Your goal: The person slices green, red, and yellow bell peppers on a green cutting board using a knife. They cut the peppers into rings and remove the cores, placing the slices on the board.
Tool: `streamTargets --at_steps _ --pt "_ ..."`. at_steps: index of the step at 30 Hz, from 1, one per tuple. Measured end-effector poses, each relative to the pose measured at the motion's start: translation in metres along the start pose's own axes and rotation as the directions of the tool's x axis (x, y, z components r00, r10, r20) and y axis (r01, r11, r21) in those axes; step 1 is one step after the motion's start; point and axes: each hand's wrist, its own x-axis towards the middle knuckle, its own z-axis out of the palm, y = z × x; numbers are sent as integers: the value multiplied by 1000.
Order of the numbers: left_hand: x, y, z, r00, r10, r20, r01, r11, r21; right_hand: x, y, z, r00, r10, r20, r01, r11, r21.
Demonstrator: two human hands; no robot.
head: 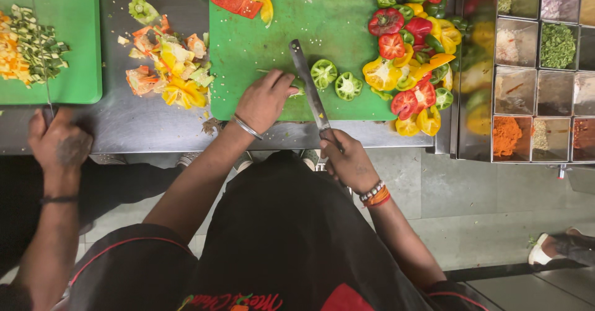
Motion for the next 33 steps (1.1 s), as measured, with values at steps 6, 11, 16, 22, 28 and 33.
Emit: streamTargets --at_steps 6,11,16,22,28,33 --pt "2 -2 1 995 87 -40 -87 996 -5 15 6 0 950 -292 -114 245 920 -307" --pt "9 -5 2 998 39 50 -38 999 -22 18 6 -5 879 -459 -133 327 781 -532" --pt "13 -4 5 997 75 28 -76 997 27 11 9 -7 856 -502 -128 347 739 -577" --pt "14 -4 11 997 57 55 -59 997 50 32 12 0 865 -480 -144 348 782 -518" --pt "15 -9 14 998 2 59 -6 998 68 32 22 2 858 -488 -160 339 772 -538" --pt "15 -9 14 998 -49 51 48 999 23 10 32 -1 921 -362 -146 242 823 -515"
